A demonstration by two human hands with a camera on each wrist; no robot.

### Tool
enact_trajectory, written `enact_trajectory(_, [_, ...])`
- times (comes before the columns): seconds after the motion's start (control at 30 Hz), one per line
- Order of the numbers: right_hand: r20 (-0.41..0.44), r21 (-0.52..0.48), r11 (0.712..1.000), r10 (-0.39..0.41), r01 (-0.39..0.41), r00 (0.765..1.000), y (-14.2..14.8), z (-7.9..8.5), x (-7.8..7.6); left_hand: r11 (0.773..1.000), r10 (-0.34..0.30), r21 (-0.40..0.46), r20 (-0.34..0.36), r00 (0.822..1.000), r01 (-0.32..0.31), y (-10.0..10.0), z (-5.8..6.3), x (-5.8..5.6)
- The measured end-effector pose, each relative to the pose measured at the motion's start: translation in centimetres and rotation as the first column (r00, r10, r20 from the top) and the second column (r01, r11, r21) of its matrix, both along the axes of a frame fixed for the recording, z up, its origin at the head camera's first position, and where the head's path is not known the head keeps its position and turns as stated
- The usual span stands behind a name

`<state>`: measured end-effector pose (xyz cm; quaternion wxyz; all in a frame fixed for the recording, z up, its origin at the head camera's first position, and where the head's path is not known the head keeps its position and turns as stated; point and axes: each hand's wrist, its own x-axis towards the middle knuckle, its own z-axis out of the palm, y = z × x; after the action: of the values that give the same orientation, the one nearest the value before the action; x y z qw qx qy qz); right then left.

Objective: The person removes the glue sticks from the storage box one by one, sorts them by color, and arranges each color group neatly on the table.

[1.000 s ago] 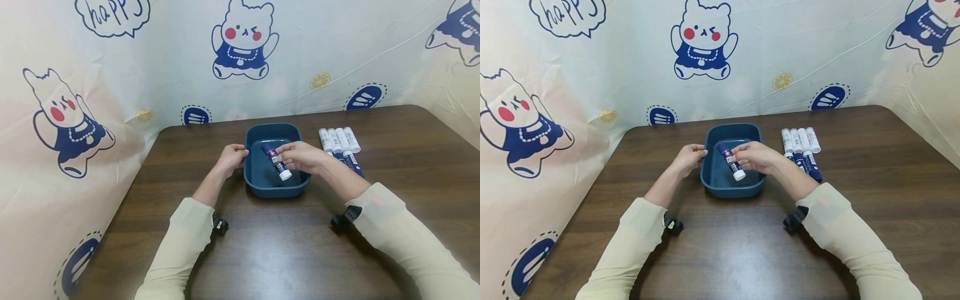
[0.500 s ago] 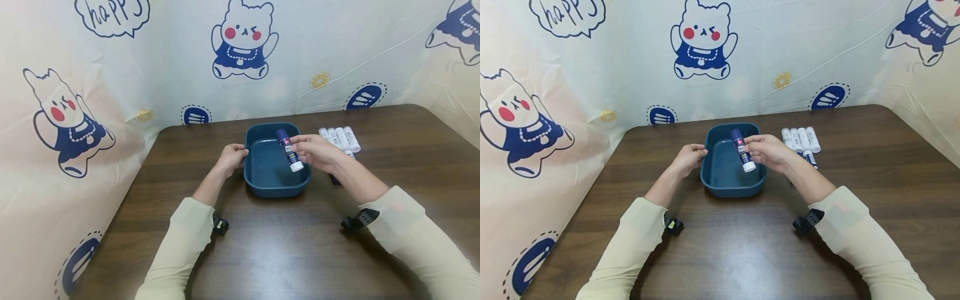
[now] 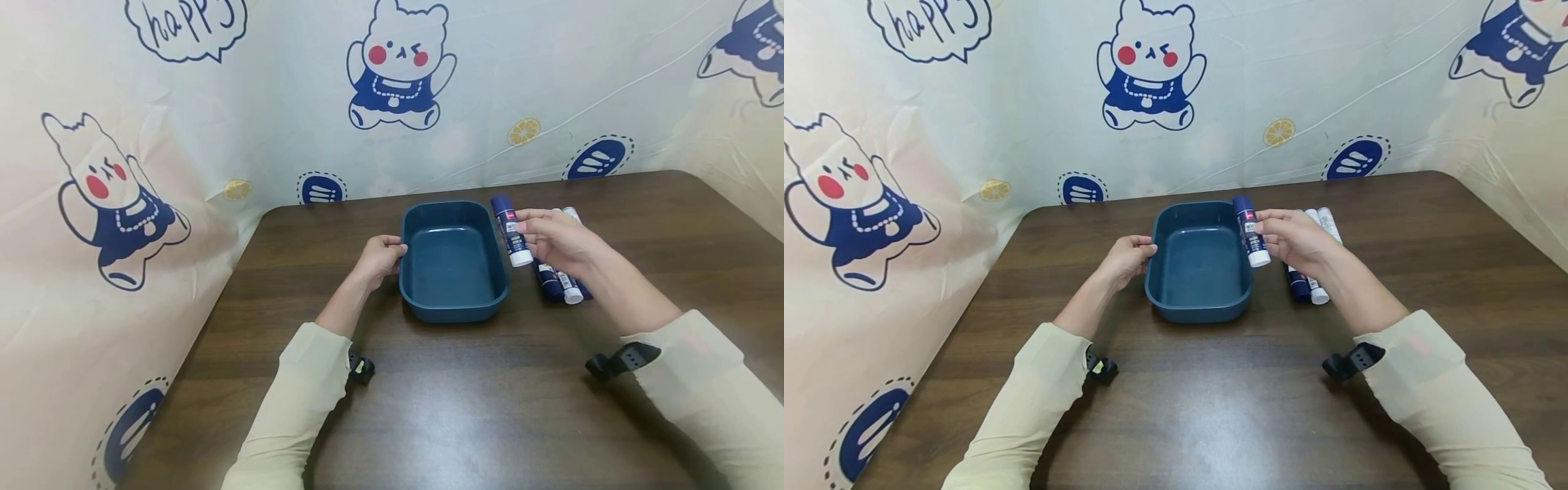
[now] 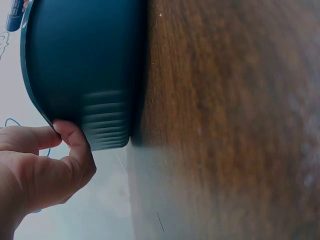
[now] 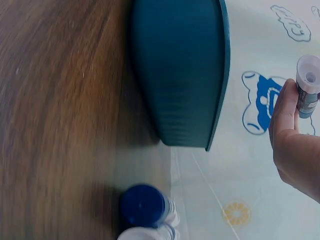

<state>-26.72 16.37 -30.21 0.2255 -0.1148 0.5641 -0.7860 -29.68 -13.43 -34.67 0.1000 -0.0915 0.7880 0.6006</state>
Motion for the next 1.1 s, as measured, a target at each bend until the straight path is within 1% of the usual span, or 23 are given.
enact_trajectory(0.2, [0.010,-0.055,0.998,-0.003,0.003,1.000,1.7,0.1,0.1,1.000,0.003,-0.007,-0.002,1.000,-0.003,0.1,0.0,-0.1])
enact_trajectory(0.43, [0.025,-0.049,0.996,-0.074,0.076,0.997,3.4,-0.1,0.4,1.000,0.002,-0.004,-0.002,1.000,-0.002,0.1,-0.1,-0.1])
enact_trajectory(0.5, [0.031,-0.078,0.994,-0.071,0.073,0.997,4.0,-0.3,0.4,1.000,0.003,-0.006,-0.001,1.000,-0.003,0.1,0.0,-0.1])
enact_trajectory(0.57, [0.035,-0.083,0.994,-0.073,0.076,0.997,4.7,-0.4,0.4,1.000,0.004,-0.006,0.000,1.000,-0.004,0.0,-0.1,-0.1])
enact_trajectory(0.73, [0.037,-0.055,0.994,-0.097,0.099,0.995,6.3,-0.8,0.5,1.000,-0.001,0.000,-0.001,1.000,0.001,0.0,-0.1,-0.1])
enact_trajectory(0.97, [0.048,-0.041,0.992,-0.120,0.122,0.992,8.2,-1.8,0.7,1.000,-0.006,0.008,0.000,1.000,0.006,0.0,-0.1,0.0])
enact_trajectory(1.07, [0.053,-0.025,0.990,-0.136,0.137,0.989,9.1,-2.1,0.7,1.000,-0.004,0.005,0.005,1.000,0.004,0.0,0.0,0.0])
enact_trajectory(1.1, [0.052,-0.002,0.988,-0.151,0.152,0.987,9.4,-2.2,0.7,1.000,-0.005,0.005,0.005,1.000,0.005,0.0,0.0,0.0])
